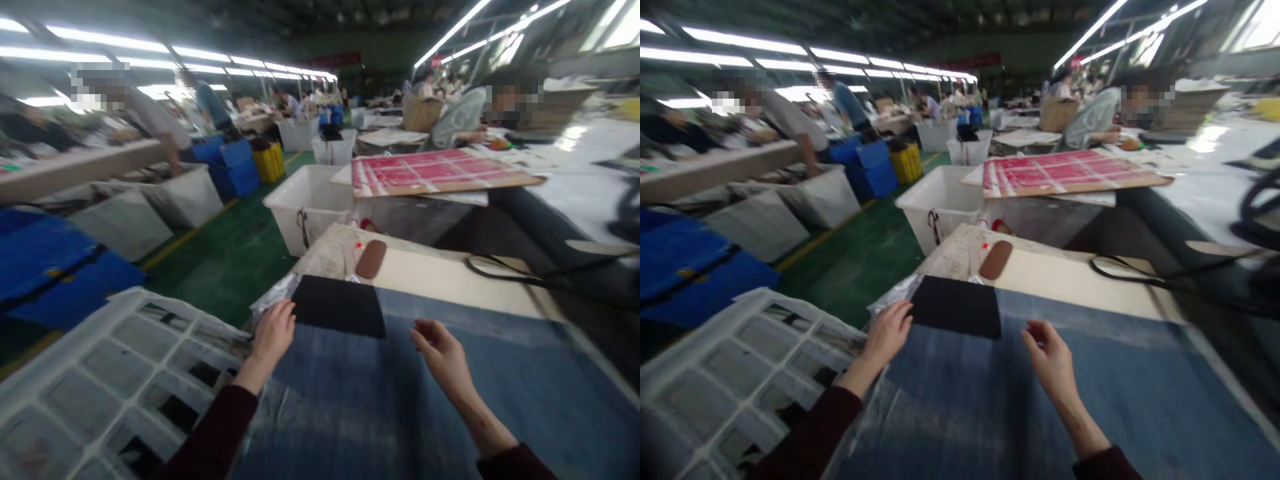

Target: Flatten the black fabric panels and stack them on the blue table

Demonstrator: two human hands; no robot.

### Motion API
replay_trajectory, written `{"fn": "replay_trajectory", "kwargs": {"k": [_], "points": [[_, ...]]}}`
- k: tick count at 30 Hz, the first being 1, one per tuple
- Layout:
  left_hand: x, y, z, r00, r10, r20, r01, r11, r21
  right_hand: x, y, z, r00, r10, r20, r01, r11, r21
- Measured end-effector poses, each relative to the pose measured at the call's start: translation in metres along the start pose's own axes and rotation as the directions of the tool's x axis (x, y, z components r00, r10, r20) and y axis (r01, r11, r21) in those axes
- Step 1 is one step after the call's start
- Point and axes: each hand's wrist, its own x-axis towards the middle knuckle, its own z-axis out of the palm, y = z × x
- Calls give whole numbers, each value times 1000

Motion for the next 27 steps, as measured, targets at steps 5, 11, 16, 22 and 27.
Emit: {"fn": "replay_trajectory", "kwargs": {"k": [5, 11, 16, 22, 27], "points": [[-24, 37, -2, 998, 32, 48, -18, 967, -254, -102, 17, -120, 977, 186, -103, -192, 980, -52], [-90, 153, -8, 930, 214, 298, -4, 818, -576, -238, 36, -203, 913, 386, -131, -408, 865, -291], [-155, 246, -7, 752, 436, 494, 52, 708, -705, -286, 53, -184, 976, 215, -47, -206, 819, -535], [-198, 306, 5, 624, 613, 485, -84, 669, -738, -285, 69, -170, 990, 137, -45, -130, 712, -690], [-203, 339, 13, 591, 714, 375, -301, 627, -719, -274, 67, -194, 947, 308, -93, -314, 826, -469]]}}
